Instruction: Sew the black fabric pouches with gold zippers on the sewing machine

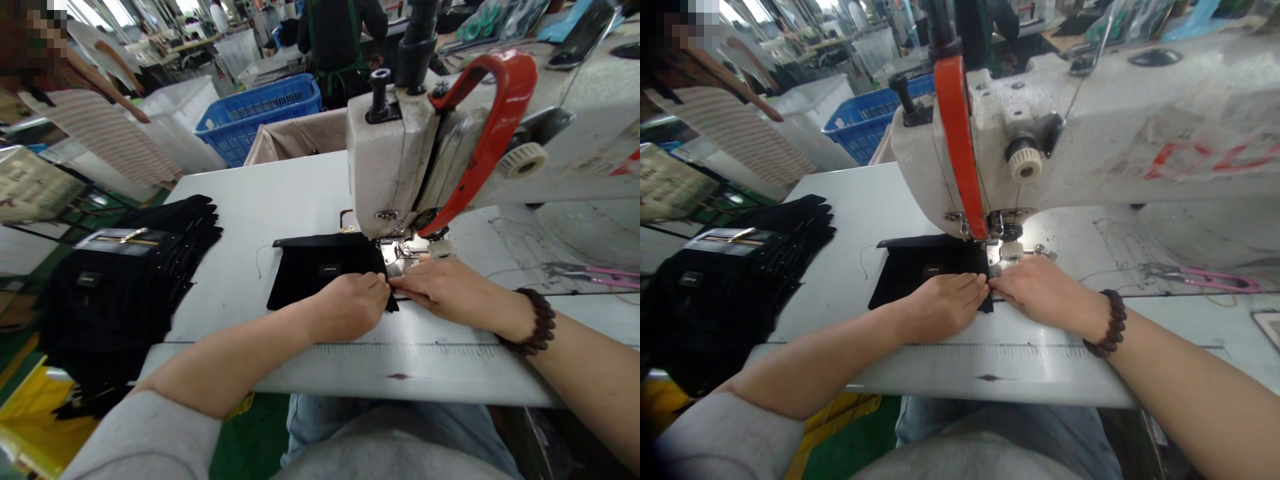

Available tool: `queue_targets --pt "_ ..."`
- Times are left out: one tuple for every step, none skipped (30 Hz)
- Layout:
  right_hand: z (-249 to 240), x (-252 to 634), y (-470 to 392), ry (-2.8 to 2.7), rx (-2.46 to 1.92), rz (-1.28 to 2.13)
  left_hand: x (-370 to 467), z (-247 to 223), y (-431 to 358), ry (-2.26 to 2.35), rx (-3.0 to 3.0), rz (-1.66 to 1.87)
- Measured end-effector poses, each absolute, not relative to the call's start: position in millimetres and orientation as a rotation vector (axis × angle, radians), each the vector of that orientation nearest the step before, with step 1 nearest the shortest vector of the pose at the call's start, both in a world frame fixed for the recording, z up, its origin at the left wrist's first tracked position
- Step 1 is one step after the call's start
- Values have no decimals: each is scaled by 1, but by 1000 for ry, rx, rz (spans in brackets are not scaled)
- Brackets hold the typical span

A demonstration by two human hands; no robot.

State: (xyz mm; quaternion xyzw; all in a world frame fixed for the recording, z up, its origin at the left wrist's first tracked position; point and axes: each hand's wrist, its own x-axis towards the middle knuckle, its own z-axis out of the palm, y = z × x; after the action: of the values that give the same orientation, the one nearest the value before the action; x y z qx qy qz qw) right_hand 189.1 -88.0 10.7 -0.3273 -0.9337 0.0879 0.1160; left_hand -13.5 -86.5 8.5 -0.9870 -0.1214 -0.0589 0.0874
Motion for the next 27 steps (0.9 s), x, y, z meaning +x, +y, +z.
queue_targets --pt "10 189 -88 -2732 -962 245 -14 9 -86 -370 -2937 -158" --pt "9 188 -88 -2730 -967 237 -14 9 -85 -379 -2932 -142" --pt "9 187 -88 -2728 -974 235 -14 8 -84 -386 -2925 -130" --pt "9 187 -88 -2728 -980 238 -15 8 -83 -386 -2914 -125" --pt "10 186 -89 -2728 -988 244 -16 8 -82 -382 -2900 -127" --pt "12 187 -89 -2730 -1001 255 -16 8 -81 -372 -2885 -131" --pt "14 190 -89 -2736 -1015 274 -17 9 -80 -364 -2872 -140" --pt "17 194 -89 -2746 -1035 303 -18 9 -79 -360 -2871 -148" --pt "21 201 -89 -2758 -1060 336 -19 10 -78 -373 -2886 -158" --pt "24 208 -87 -2772 -1092 366 -20 12 -77 -398 -2921 -176" --pt "27 216 -86 -2791 -1133 389 -22 13 -76 -446 -2978 -205" --pt "28 223 -84 -2811 -1188 396 -24 15 -74 -509 -3055 -251" --pt "29 229 -81 -2829 -1251 385 -26 17 -72 -586 -3143 -312" --pt "28 233 -79 -2842 -1311 360 -28 18 -70 -666 -3235 -387" --pt "26 233 -77 -2847 -1363 323 -30 19 -68 -751 -3321 -480" --pt "23 231 -76 -2837 -1422 269 -32 20 -66 -837 -3398 -582" --pt "19 225 -75 -2802 -1493 186 -34 20 -64 -940 -3458 -690" --pt "16 218 -75 -2750 -1563 82 -35 19 -63 -1057 -3496 -795" --pt "13 211 -75 -2694 -1625 -30 -36 18 -62 -1198 -3508 -889" --pt "11 203 -76 -2634 -1680 -143 -36 17 -62 -1357 -3493 -969" --pt "9 197 -78 -2581 -1713 -245 -36 16 -62 -1526 -3455 -1033" --pt "9 192 -79 -2547 -1708 -327 -36 15 -62 -1690 -3404 -1092" --pt "9 190 -81 -2536 -1660 -388 -36 15 -62 -1836 -3346 -1162" --pt "10 188 -84 -2543 -1584 -430 -36 14 -63 -1947 -3293 -1232" --pt "12 188 -86 -2571 -1477 -449 -36 15 -64 -2016 -3247 -1290" --pt "13 189 -88 -2625 -1331 -433 -35 15 -64 -2030 -3215 -1331" --pt "14 189 -91 -2691 -1163 -393 -35 16 -65 -1984 -3200 -1355"
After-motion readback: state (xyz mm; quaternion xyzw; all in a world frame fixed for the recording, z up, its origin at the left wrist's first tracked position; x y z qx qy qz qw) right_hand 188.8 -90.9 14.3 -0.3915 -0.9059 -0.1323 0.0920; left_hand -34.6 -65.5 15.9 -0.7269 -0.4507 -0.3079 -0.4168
